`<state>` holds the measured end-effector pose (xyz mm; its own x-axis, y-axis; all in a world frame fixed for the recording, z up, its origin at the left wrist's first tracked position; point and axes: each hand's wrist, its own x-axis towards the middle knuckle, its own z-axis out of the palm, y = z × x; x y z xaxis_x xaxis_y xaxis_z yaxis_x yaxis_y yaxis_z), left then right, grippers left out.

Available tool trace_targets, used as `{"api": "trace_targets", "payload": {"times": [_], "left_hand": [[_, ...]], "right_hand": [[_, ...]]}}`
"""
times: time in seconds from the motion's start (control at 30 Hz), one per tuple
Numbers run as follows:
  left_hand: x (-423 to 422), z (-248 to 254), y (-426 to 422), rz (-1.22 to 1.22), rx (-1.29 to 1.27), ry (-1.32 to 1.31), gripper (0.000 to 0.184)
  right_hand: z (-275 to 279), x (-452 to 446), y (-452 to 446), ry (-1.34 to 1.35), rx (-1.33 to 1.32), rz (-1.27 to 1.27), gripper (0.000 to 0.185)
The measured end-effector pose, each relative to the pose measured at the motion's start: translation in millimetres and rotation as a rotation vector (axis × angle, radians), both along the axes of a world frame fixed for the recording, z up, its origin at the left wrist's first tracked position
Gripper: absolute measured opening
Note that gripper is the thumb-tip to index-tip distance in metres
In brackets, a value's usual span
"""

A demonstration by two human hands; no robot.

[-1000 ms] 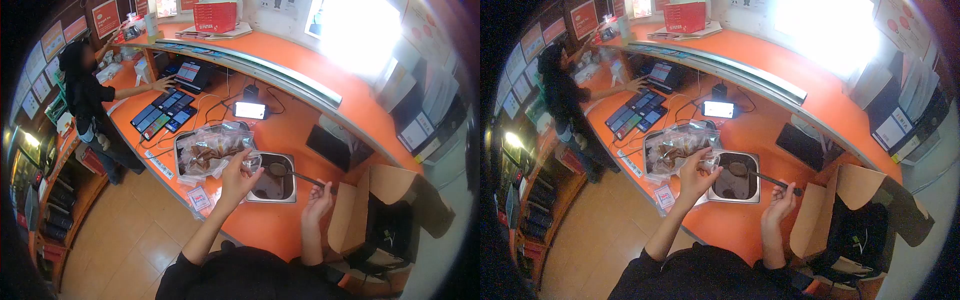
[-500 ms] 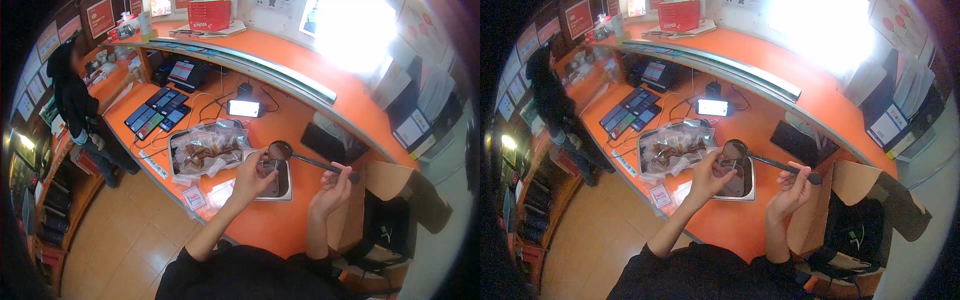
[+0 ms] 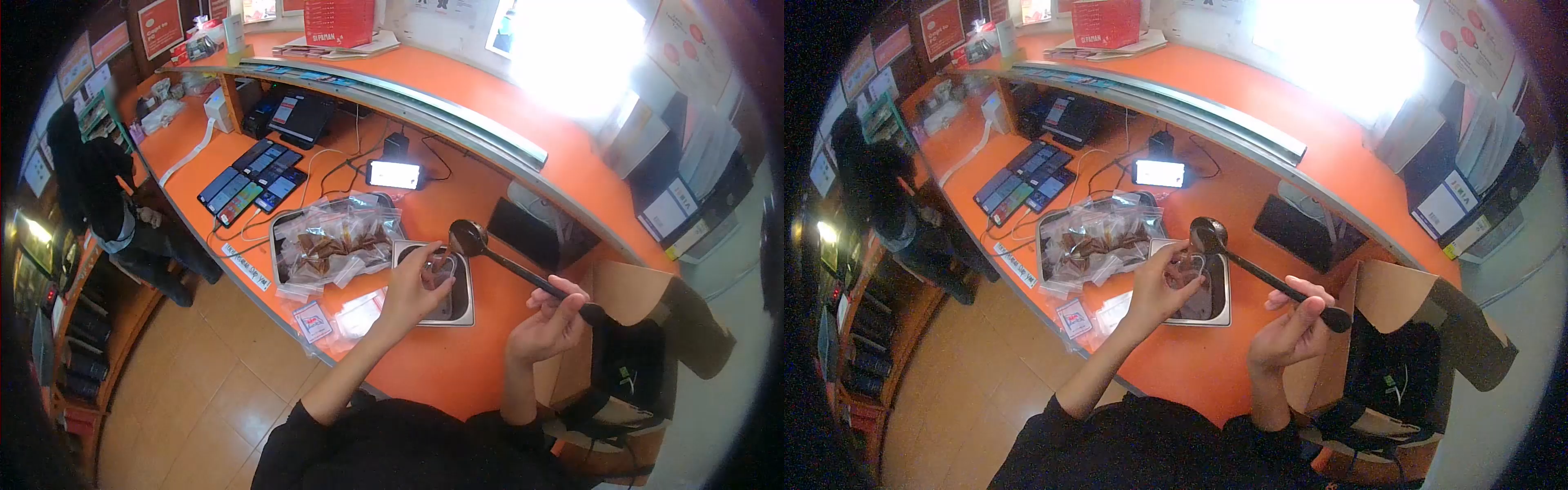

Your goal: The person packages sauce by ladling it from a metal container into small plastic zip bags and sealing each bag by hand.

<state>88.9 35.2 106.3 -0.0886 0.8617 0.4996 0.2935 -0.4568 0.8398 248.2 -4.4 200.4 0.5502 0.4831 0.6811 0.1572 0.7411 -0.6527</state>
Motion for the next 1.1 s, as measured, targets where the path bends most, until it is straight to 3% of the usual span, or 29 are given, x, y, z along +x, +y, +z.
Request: {"api": "trace_targets", "payload": {"times": [0.17,0.27,0.43,0.73,0.97,1.03,1.1], "left_hand": [[0,1,-4,-0.015,0.008,-0.060,0.063],[-3,3,-6,0.023,0.000,-0.001,0.062],[-4,-3,-4,0.032,0.031,-0.006,0.060],[-12,-7,-7,0.042,-0.038,-0.026,0.060],[-32,-8,-15,0.108,-0.093,-0.031,0.053],[-33,-2,-19,0.129,-0.074,-0.015,0.047],[-32,12,-25,0.125,-0.080,-0.021,0.044]], "right_hand": [[-15,-2,-2,-0.025,-0.011,0.009,0.047],[-25,3,-2,0.051,-0.175,0.054,0.045],[-18,8,7,0.415,-0.347,0.128,0.043],[-35,20,24,0.627,-0.357,0.195,0.042],[-116,35,24,0.397,-0.698,0.294,0.044],[-118,28,24,0.250,-0.864,0.535,0.042],[-119,25,24,0.285,-0.908,0.609,0.034]]}}
